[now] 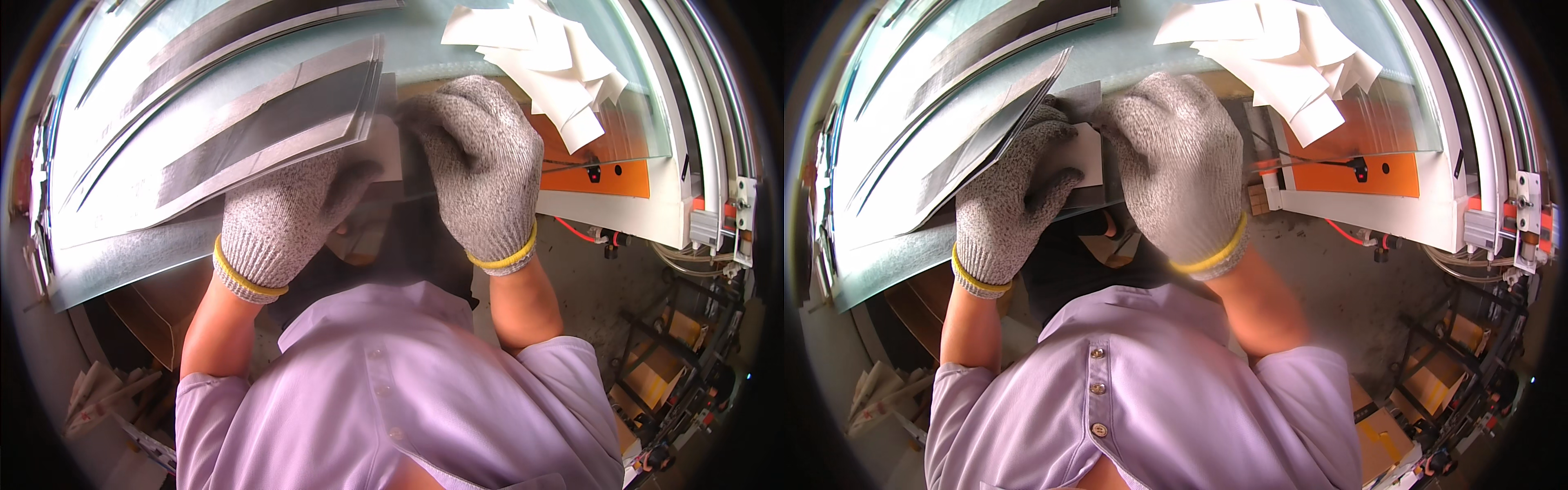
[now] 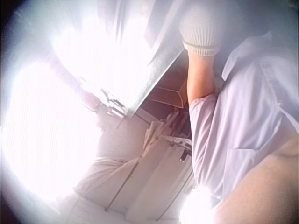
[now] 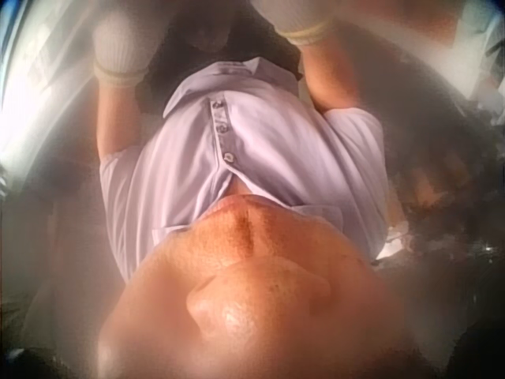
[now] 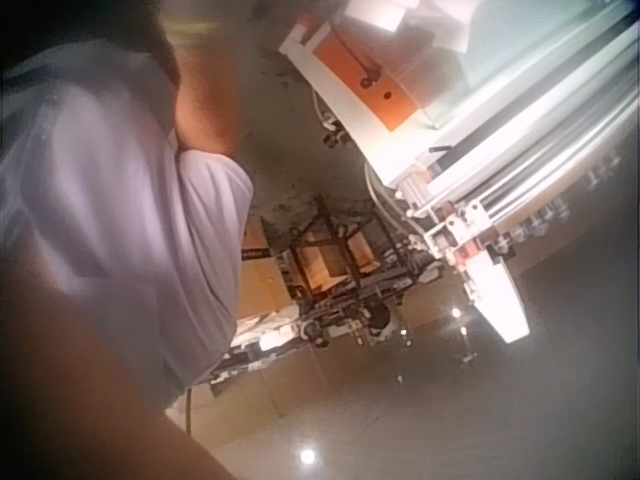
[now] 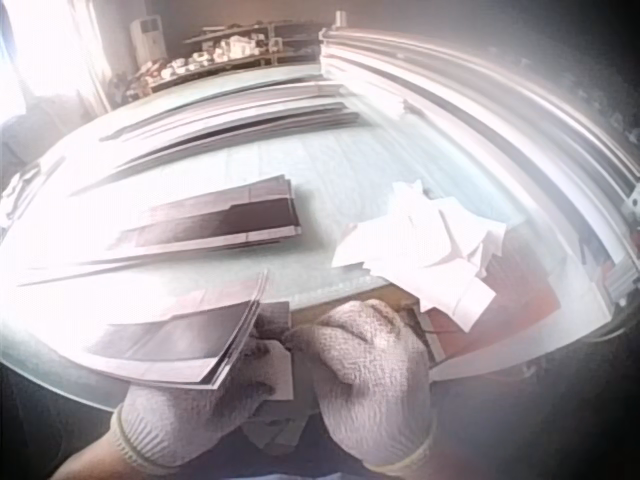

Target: The person peels a protective film from the surface of a metal sheet using gloved hands. They carefully lift the edge of the film and pull it away from the sheet, repeating the process to remove the covering.

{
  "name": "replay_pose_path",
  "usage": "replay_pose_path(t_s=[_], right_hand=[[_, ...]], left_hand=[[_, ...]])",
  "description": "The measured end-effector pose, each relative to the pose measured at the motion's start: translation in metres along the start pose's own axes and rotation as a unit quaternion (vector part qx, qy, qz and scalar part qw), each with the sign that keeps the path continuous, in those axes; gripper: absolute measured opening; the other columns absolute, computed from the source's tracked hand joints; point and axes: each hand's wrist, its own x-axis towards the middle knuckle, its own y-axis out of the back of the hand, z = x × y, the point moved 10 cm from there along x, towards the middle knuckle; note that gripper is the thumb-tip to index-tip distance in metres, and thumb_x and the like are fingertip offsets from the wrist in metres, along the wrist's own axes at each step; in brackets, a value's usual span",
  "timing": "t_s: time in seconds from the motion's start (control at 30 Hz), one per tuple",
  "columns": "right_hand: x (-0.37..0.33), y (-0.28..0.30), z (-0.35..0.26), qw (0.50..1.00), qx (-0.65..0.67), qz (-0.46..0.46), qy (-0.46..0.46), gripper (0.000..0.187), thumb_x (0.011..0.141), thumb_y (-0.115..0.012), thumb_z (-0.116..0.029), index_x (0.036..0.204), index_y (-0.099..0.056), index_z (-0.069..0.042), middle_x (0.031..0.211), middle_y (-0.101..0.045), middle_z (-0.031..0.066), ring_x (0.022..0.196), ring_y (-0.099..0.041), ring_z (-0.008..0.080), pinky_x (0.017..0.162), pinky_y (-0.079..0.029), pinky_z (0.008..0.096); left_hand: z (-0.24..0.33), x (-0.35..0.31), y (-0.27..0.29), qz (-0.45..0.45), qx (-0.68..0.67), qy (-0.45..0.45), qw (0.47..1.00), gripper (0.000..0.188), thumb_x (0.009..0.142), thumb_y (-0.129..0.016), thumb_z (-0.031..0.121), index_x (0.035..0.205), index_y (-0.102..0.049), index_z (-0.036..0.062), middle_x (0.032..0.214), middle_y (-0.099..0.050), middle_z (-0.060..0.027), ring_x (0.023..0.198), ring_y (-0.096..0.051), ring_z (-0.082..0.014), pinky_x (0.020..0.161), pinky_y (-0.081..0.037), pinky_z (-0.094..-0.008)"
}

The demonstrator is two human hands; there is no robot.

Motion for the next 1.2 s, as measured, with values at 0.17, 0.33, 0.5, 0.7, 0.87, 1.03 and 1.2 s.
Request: replay_pose_path(t_s=[0.17, 0.33, 0.5, 0.7, 0.87, 1.03, 1.2], right_hand=[[-0.005, 0.010, 0.003, 1.000, 0.001, 0.020, 0.003, 0.018, 0.073, -0.073, -0.002, 0.091, -0.074, -0.005, 0.087, -0.066, 0.0109, 0.082, -0.063, 0.0348, 0.073, -0.051, 0.0437], [-0.007, 0.024, 0.020, 0.983, -0.179, 0.041, -0.030, 0.018, 0.076, -0.072, -0.003, 0.093, -0.075, -0.006, 0.090, -0.065, 0.0101, 0.090, -0.060, 0.0337, 0.080, -0.049, 0.0441], [-0.005, 0.006, 0.003, 0.993, -0.113, 0.021, -0.032, 0.023, 0.077, -0.077, -0.013, 0.100, -0.072, -0.010, 0.095, -0.064, 0.0097, 0.093, -0.060, 0.0328, 0.082, -0.048, 0.0460], [-0.001, -0.015, -0.003, 0.993, -0.099, -0.032, -0.047, 0.018, 0.077, -0.078, -0.018, 0.090, -0.070, -0.009, 0.091, -0.064, 0.0107, 0.092, -0.060, 0.0349, 0.081, -0.048, 0.0479], [0.004, -0.022, -0.027, 0.985, -0.167, -0.025, 0.043, 0.009, 0.079, -0.072, -0.014, 0.086, -0.070, -0.009, 0.084, -0.061, 0.0076, 0.087, -0.060, 0.0303, 0.077, -0.046, 0.0464], [-0.016, -0.014, -0.092, 0.977, -0.002, -0.150, 0.152, 0.002, 0.082, -0.065, -0.010, 0.082, -0.066, -0.011, 0.082, -0.059, 0.0031, 0.082, -0.058, 0.0258, 0.077, -0.044, 0.0413], [0.000, 0.083, 0.008, 0.979, -0.035, 0.142, -0.139, 0.003, 0.092, -0.066, -0.001, 0.092, -0.066, 0.002, 0.083, -0.063, 0.0085, 0.077, -0.059, 0.0164, 0.073, -0.050, 0.0307]], left_hand=[[0.000, 0.002, 0.001, -0.003, -0.007, 0.004, 1.000, 0.040, 0.084, -0.079, 0.022, 0.121, -0.067, 0.0111, 0.124, -0.068, -0.0121, 0.108, -0.068, -0.0351, 0.093, -0.053, -0.0422], [0.005, 0.002, 0.006, 0.028, -0.004, -0.014, 1.000, 0.038, 0.084, -0.079, 0.022, 0.118, -0.067, 0.0096, 0.120, -0.069, -0.0116, 0.104, -0.068, -0.0357, 0.090, -0.054, -0.0427], [0.003, 0.006, 0.007, 0.026, 0.047, -0.008, 0.999, 0.052, 0.082, -0.081, 0.026, 0.127, -0.063, 0.0092, 0.123, -0.068, -0.0125, 0.110, -0.067, -0.0359, 0.093, -0.054, -0.0434], [-0.004, -0.013, 0.017, 0.001, 0.129, -0.020, 0.991, 0.094, 0.069, -0.089, 0.045, 0.145, -0.051, 0.0044, 0.138, -0.059, -0.0205, 0.128, -0.056, -0.0414, 0.108, -0.045, -0.0470], [-0.028, -0.021, 0.017, -0.016, 0.101, 0.021, 0.994, 0.101, 0.067, -0.087, 0.055, 0.145, -0.051, 0.0024, 0.141, -0.056, -0.0239, 0.132, -0.052, -0.0441, 0.111, -0.041, -0.0497], [-0.041, -0.028, 0.012, -0.008, 0.084, 0.024, 0.996, 0.096, 0.073, -0.084, 0.053, 0.146, -0.049, 0.0019, 0.142, -0.055, -0.0246, 0.133, -0.050, -0.0445, 0.112, -0.040, -0.0498], [-0.042, -0.024, 0.016, -0.043, 0.047, 0.113, 0.992, 0.091, 0.074, -0.083, 0.054, 0.142, -0.053, 0.0015, 0.136, -0.059, -0.0248, 0.126, -0.056, -0.0431, 0.107, -0.045, -0.0480]])
